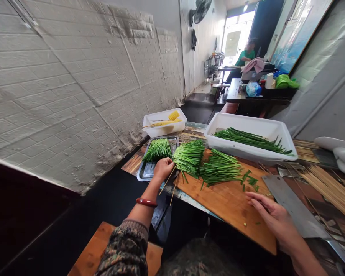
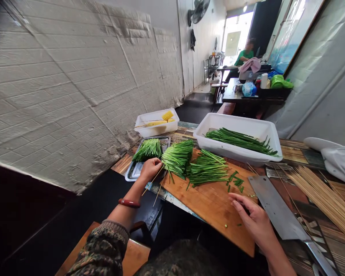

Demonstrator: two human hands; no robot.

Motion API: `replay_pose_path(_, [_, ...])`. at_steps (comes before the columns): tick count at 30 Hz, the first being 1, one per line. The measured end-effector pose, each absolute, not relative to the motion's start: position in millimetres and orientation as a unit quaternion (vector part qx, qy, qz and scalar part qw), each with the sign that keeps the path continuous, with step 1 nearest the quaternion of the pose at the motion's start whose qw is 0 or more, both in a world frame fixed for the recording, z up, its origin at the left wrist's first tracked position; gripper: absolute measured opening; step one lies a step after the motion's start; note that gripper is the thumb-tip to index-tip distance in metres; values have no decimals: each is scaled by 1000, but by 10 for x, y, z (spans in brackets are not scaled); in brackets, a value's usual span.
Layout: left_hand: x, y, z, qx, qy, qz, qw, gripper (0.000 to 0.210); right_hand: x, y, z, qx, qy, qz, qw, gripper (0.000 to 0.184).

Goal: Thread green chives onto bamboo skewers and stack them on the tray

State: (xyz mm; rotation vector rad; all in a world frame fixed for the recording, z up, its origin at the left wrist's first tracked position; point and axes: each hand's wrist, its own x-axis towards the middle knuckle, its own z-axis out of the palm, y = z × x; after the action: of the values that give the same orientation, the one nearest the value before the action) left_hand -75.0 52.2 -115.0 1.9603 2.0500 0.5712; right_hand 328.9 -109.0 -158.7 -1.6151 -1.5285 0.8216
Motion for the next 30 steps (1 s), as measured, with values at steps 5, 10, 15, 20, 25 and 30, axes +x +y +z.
replay_pose_path(5, [-752,517,-1188,671,698,230,103,16,3279,-1071,-1564,-641,-592,319,369,46])
replay_pose_path(10, [-774,526,-1205,682,683,233,116,14,3261,-1072,-1528,-655,-596,300,355,44])
replay_pose_path(15, [-782,523,-1223,685,664,259,151,16,3247,-1072,-1511,-650,-603,297,354,42])
replay_pose_path(20, [-769,524,-1160,649,653,340,191,23,3264,-1055,-1554,-650,-603,298,352,43])
replay_pose_path(25, [-740,511,-1070,621,623,409,243,26,3268,-1052,-1600,-650,-611,286,351,43])
replay_pose_path(30, [-714,448,-1012,598,593,454,289,24,3243,-1052,-1561,-655,-617,271,342,43])
